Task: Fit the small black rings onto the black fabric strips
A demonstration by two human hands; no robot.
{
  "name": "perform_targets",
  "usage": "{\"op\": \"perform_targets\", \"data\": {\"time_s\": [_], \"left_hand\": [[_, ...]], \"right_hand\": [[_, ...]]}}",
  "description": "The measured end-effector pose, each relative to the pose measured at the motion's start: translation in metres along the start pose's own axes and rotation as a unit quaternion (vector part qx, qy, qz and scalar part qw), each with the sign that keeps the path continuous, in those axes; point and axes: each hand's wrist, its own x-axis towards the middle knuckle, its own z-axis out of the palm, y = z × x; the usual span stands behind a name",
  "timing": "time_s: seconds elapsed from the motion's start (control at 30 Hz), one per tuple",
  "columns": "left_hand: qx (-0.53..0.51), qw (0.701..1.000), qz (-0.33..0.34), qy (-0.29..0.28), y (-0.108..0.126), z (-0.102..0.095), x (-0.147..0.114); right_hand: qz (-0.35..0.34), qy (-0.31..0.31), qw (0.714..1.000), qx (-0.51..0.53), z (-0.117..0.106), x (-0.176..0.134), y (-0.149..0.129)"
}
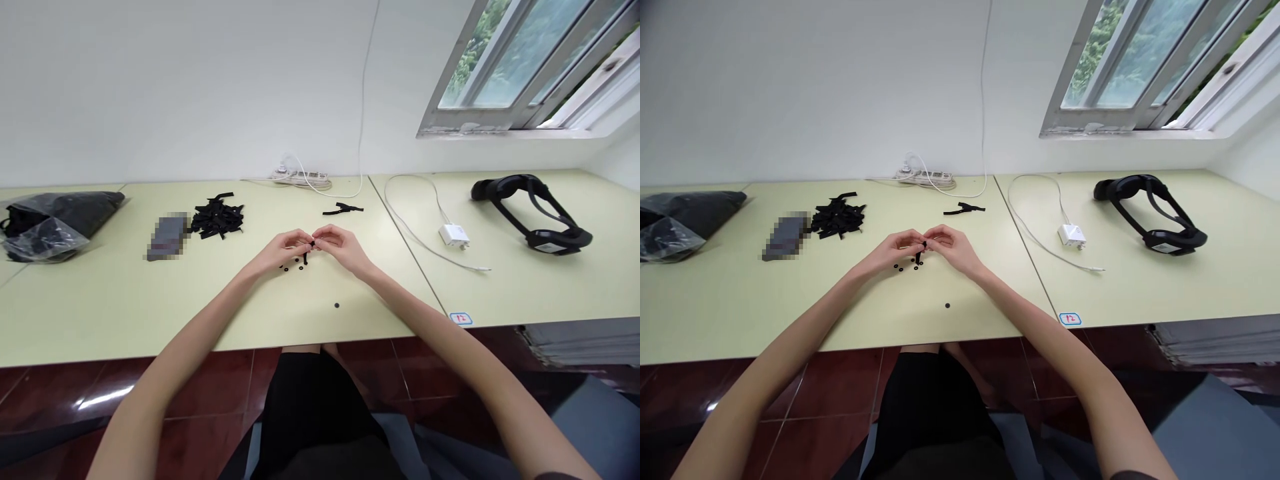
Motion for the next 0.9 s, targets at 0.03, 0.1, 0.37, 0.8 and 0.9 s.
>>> {"op": "perform_targets", "data": {"time_s": [0.03,0.1,0.37,0.8,0.9], "left_hand": [[-0.019,1.000,-0.004,-0.001,0.000,0.000,0.000],[-0.069,0.997,-0.017,-0.004,0.003,-0.001,0.001],[-0.126,0.989,-0.068,-0.024,0.006,-0.007,-0.003],[-0.177,0.950,0.005,0.257,0.005,-0.022,0.006],[-0.191,0.939,0.002,0.285,0.009,-0.026,0.005]], "right_hand": [[0.003,0.000,1.000,0.005,-0.001,0.000,-0.001],[0.005,-0.001,1.000,0.011,-0.004,0.000,-0.004],[-0.032,-0.035,0.998,-0.052,-0.007,0.001,-0.004],[0.018,-0.436,0.865,-0.249,-0.034,-0.021,-0.033],[0.019,-0.405,0.877,-0.259,-0.030,-0.019,-0.024]]}}
